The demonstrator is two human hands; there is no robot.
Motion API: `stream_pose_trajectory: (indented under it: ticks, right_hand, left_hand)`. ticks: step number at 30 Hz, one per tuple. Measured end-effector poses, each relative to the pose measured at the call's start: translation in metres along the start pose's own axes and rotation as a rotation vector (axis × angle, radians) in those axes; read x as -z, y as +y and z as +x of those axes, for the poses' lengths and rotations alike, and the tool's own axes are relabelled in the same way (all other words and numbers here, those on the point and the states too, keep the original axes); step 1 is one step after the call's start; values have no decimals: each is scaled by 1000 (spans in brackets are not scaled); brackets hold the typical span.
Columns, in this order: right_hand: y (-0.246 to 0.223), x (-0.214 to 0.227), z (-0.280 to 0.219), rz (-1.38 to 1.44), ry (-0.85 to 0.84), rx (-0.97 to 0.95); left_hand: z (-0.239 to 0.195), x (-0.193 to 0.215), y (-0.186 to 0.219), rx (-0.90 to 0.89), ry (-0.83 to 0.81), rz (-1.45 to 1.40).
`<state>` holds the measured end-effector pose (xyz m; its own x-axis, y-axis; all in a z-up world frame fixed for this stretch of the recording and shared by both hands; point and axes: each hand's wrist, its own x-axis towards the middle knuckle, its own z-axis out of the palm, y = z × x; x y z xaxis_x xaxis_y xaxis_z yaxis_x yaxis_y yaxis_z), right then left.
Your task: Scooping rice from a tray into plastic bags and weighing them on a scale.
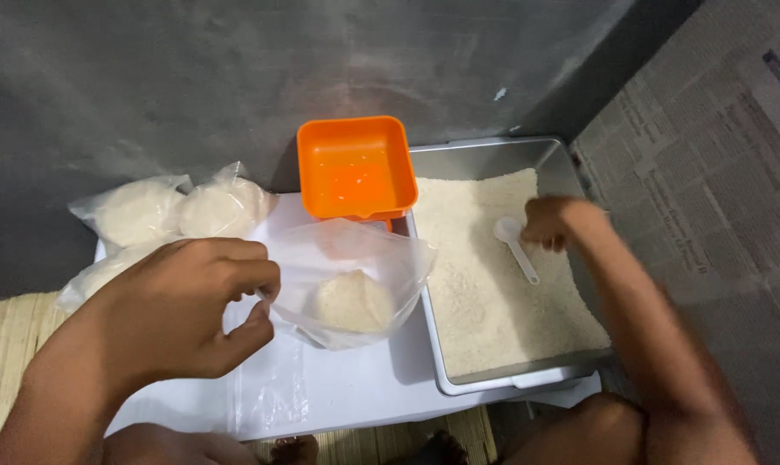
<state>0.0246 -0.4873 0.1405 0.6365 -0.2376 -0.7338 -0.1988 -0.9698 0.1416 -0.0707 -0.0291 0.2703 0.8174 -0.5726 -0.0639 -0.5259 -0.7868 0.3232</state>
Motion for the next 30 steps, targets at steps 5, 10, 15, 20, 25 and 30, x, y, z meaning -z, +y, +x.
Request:
stream_pose_trajectory:
  ticks: [5, 10, 15, 20, 25, 30]
  right_hand:
    - [8, -39, 40, 215, -89, -30]
    - [1, -48, 50, 81, -28, 67]
    - [5, -47, 68, -124, 137, 121]
    - [21, -39, 75, -140, 478, 5]
    - [15, -40, 65, -201, 573, -21]
    - [1, -52, 79, -217, 704, 177]
  left_hand:
    - [3, -1, 1, 53, 0, 77]
    - [7, -4, 8, -19, 144, 134]
    - [8, -5, 10, -86, 194, 187]
    - [7, -7, 11, -80, 196, 172]
    - [7, -4, 12, -96, 179, 176]
    - [6, -3, 14, -217, 260, 118]
